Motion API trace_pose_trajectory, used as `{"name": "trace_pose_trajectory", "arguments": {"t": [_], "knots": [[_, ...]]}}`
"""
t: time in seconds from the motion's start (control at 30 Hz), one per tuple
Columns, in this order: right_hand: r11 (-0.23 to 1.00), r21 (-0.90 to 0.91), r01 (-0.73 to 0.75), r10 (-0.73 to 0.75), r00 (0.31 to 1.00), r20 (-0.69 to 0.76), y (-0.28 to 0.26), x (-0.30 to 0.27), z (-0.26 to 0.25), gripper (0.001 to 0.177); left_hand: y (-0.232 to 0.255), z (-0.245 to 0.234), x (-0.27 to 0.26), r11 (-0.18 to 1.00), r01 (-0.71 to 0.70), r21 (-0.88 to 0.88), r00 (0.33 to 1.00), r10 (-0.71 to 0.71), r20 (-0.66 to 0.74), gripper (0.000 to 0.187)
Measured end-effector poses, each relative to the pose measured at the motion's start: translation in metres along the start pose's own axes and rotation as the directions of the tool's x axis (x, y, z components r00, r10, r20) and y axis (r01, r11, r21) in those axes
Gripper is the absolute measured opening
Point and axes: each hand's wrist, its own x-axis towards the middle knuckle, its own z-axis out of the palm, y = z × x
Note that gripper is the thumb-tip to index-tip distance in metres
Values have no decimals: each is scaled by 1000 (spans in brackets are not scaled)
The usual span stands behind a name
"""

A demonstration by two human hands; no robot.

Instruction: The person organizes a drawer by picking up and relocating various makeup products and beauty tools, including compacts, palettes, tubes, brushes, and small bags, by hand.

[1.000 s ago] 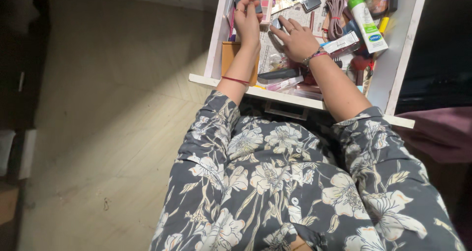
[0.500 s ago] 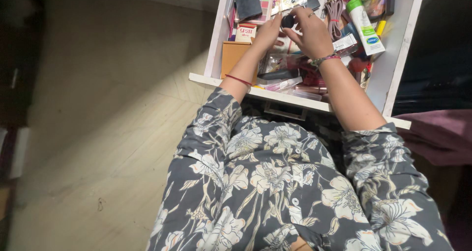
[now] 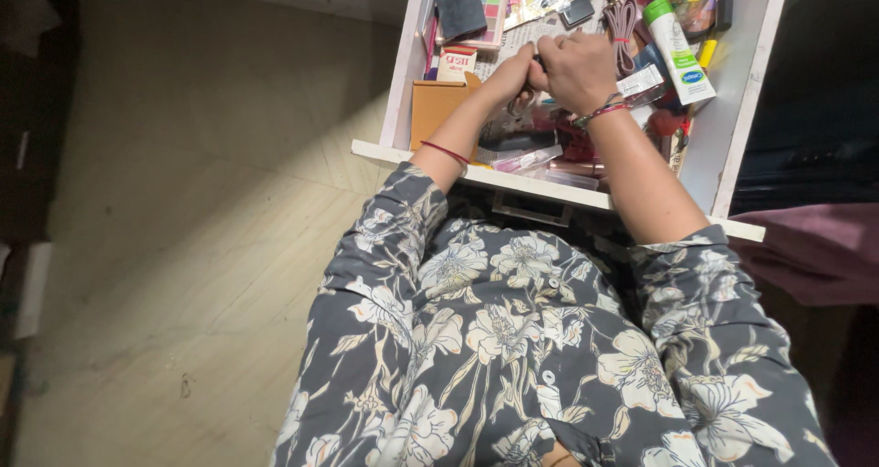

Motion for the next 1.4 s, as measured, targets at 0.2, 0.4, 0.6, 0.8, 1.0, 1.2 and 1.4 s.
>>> {"name": "trace_pose_trajectory", "arguments": {"t": [0.2,0.4,0.6,0.8,1.0,1.2,1.4], "knots": [[985,51,-167,144,943,301,10,-4,9,42,-1,-9,0,994,2,109,993,11,-118,61],[879,229,-417,264,828,495,30,-10,-4,53,0,-2,-3,986,-61,158,998,64,-17,52],[921,118,-370,301,873,385,80,-43,27,49,14,3,-5,885,-287,367,892,386,-234,44],[894,-11,-447,425,841,335,88,-28,56,35,26,10,-23,814,-365,451,828,506,-243,45],[986,-168,-17,35,994,105,100,-11,78,41,28,8,-32,828,-347,441,827,492,-271,46],[948,-129,-290,318,874,368,102,-12,76,13,13,4,-12,816,-411,408,783,545,-301,40],[217,654,-725,341,684,645,112,-12,39,33,7,-2,2,836,-434,336,810,525,-261,36]]}}
